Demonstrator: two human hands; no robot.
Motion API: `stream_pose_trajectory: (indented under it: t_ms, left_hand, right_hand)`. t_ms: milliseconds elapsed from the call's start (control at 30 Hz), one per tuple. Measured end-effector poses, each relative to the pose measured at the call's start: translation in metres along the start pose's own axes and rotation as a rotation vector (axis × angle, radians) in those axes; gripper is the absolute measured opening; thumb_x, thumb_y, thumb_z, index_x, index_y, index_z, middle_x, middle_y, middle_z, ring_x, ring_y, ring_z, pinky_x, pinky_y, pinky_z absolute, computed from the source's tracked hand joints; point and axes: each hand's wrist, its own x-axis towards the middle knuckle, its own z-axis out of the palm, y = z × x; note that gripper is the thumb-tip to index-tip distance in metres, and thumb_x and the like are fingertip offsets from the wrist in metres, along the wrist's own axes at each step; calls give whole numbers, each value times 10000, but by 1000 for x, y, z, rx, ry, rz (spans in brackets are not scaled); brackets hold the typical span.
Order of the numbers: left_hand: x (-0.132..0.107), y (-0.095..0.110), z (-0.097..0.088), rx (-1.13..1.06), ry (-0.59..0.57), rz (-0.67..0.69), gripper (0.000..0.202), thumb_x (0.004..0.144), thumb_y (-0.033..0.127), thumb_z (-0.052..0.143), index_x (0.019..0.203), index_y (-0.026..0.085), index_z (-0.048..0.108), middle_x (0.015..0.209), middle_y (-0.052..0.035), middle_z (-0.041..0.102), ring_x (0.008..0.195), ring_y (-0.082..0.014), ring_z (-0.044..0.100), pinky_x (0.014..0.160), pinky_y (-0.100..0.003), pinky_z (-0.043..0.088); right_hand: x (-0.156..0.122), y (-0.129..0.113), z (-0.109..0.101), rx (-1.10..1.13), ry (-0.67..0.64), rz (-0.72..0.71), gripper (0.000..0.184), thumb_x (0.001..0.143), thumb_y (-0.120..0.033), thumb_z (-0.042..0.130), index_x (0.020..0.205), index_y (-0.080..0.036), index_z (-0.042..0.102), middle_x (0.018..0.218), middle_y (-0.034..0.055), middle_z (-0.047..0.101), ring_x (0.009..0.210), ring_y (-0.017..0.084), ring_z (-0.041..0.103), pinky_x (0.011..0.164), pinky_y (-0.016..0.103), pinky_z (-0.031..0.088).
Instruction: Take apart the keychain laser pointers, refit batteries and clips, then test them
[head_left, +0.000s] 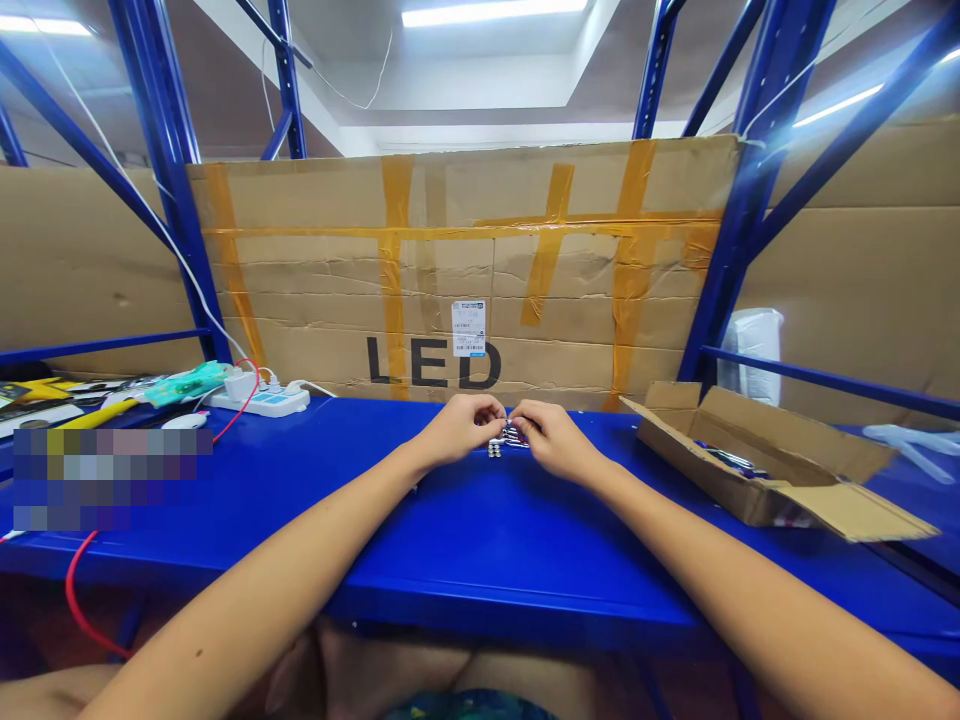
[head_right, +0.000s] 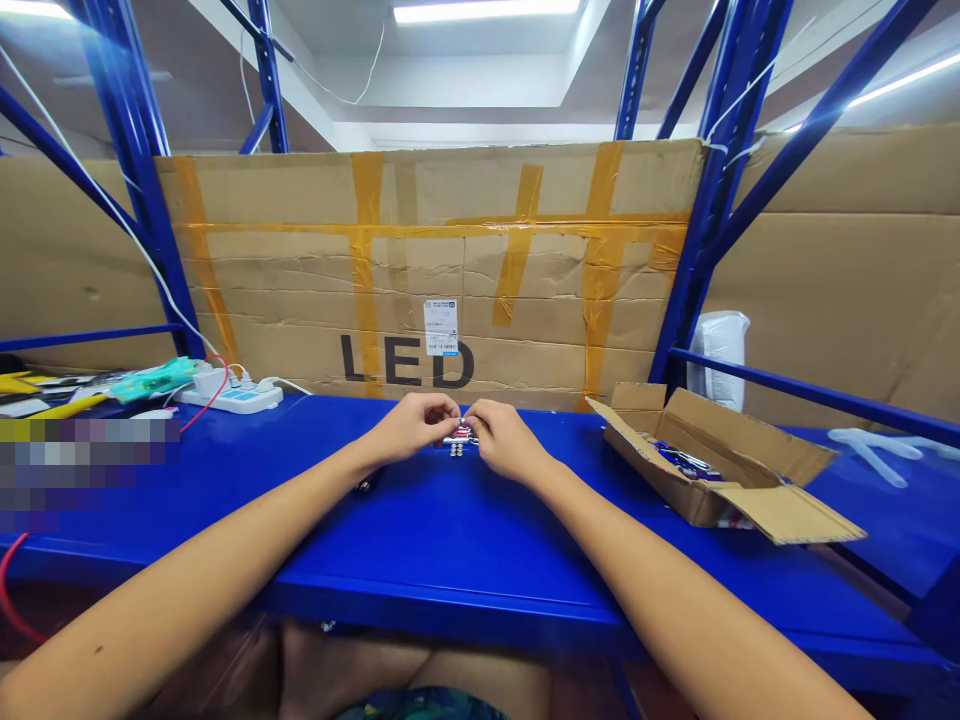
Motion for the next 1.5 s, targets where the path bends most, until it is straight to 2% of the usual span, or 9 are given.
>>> stream_pose_trajectory:
  t_ms: [267, 600, 767, 933, 1000, 1067, 1167, 1300, 1500]
  left_hand:
    - [-2, 0, 0, 133, -36, 99, 124, 819, 216, 546, 831, 148, 649, 713, -6, 652, 632, -102, 548, 592, -215, 402]
    - [-3, 5, 5, 150, -90, 122, 125, 843, 222, 522, 836, 147, 622, 687, -6, 643, 613, -105, 548, 583, -223, 401]
    - [-3, 8, 8, 136, -101, 94, 107, 828, 214, 524, 801, 150, 605, 681, -7, 637, 610, -107, 544, 581, -229, 398]
    - [2, 3, 2, 66, 13, 30, 64, 766, 198, 560, 770, 150, 602, 753, -20, 651, 695, -123, 571, 651, -245, 443]
    - [4, 2, -3, -27, 93, 13, 20, 726, 169, 574, 722, 149, 574, 863, -49, 682, 800, -141, 608, 746, -271, 475]
    - [6, 0, -9, -152, 155, 1, 44, 702, 152, 574, 678, 147, 538, 954, -81, 696, 879, -161, 632, 820, -306, 488]
    - [8, -2, -14, -309, 203, 1, 67, 703, 151, 564, 650, 143, 522, 912, -102, 715, 869, -177, 655, 845, -346, 498]
    - [10, -2, -14, -527, 220, -71, 56, 712, 122, 560, 686, 141, 513, 755, -82, 715, 769, -177, 679, 807, -371, 524]
    - [13, -5, -9, -686, 197, -313, 63, 798, 131, 553, 813, 149, 494, 736, -55, 684, 656, -171, 683, 658, -320, 534]
  right_hand:
    - [4, 0, -9, 129, -164, 137, 271, 857, -287, 425, 626, -173, 509, 587, -9, 491, 591, 129, 420, 578, 257, 328]
    - [4, 10, -18, 589, -378, 373, 414, 749, -525, 587, 567, -186, 434, 487, -74, 335, 417, 54, 251, 430, 222, 200]
    - [4, 8, -22, 707, -438, 441, 383, 710, -491, 662, 594, -173, 484, 529, -57, 419, 423, 50, 275, 420, 222, 229]
    - [12, 18, -26, 478, -297, 411, 404, 815, -538, 569, 705, -150, 588, 632, 27, 591, 540, 121, 537, 553, 266, 444]
    - [15, 28, -30, 323, -143, 476, 414, 879, -519, 479, 788, -138, 614, 678, 63, 629, 584, 141, 575, 571, 268, 457]
    - [16, 37, -36, 23, -88, 516, 385, 899, -449, 454, 727, -140, 606, 670, 83, 637, 600, 156, 575, 558, 269, 429]
    - [13, 41, -42, -358, -242, 558, 282, 810, -358, 586, 606, -164, 577, 668, 94, 653, 632, 190, 582, 555, 286, 388]
    - [6, 33, -36, -428, -476, 572, 283, 746, -361, 655, 546, -189, 552, 664, 92, 664, 623, 206, 601, 539, 294, 373]
    - [4, 26, -22, -445, -486, 625, 289, 660, -340, 741, 544, -196, 519, 708, 100, 672, 628, 213, 611, 526, 304, 386]
